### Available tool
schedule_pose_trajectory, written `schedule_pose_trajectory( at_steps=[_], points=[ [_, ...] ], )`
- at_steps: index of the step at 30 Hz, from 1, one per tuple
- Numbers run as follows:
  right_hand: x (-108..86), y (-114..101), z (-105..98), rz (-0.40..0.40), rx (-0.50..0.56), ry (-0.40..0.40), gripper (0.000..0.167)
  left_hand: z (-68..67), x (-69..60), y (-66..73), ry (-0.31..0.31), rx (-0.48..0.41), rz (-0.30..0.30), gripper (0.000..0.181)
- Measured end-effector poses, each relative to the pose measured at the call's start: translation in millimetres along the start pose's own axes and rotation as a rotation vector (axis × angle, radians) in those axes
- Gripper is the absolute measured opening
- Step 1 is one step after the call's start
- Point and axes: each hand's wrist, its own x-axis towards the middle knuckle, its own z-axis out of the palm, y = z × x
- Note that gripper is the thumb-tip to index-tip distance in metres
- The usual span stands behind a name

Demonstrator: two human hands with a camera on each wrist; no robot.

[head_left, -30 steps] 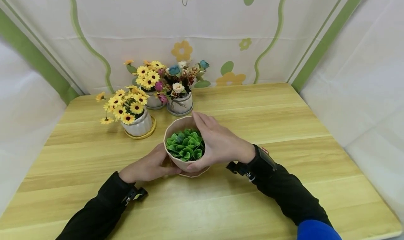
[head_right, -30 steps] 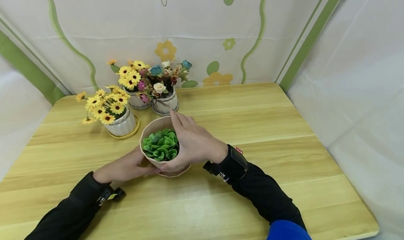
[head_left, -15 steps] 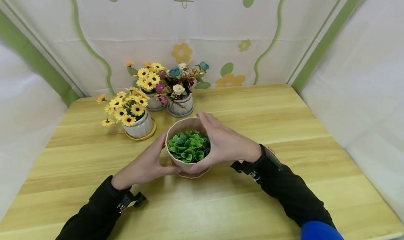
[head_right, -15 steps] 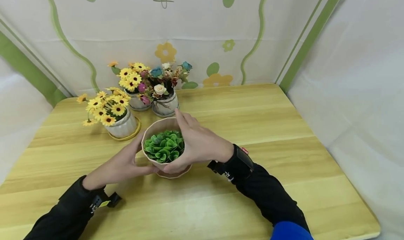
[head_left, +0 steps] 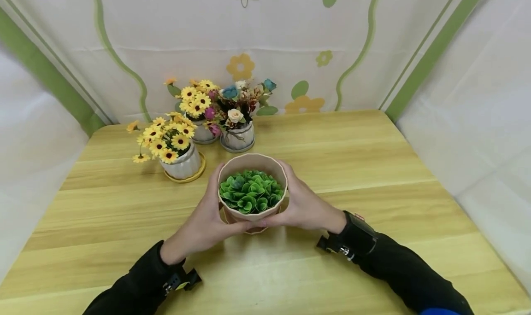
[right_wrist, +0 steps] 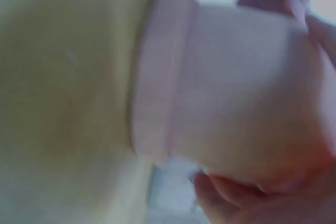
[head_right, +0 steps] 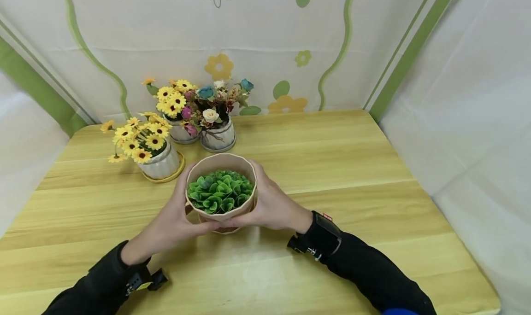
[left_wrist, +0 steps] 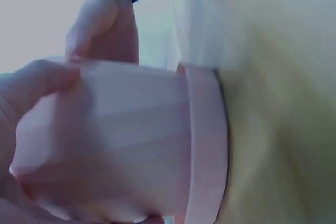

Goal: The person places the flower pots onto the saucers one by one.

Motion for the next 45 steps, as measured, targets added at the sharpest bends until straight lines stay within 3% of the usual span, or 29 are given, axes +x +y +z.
schedule_pose_trajectory(
  at_steps=[6,17,31,43,45],
  points=[
    [4.1,1.4,8.0,-0.023,0.048,0.06,0.129,6.4,0.4,0.2,0.063,0.016,-0.027,0.136],
    [8.9,1.7,0.8,0.023,0.038,0.067,0.129,8.4,12.4,-0.7,0.074,-0.041,-0.038,0.131],
    [24.6,15.2,-16.9,0.065,0.026,0.072,0.128,5.9,40.5,-7.4,0.073,-0.073,-0.027,0.13],
    [47.4,27.7,-36.3,0.018,0.086,0.051,0.123,6.2,67.6,-14.5,0.07,-0.113,-0.021,0.13],
    [55.0,25.8,-38.5,-0.041,0.122,0.035,0.119,5.7,72.8,-16.6,0.063,-0.13,-0.013,0.129]
  ],
)
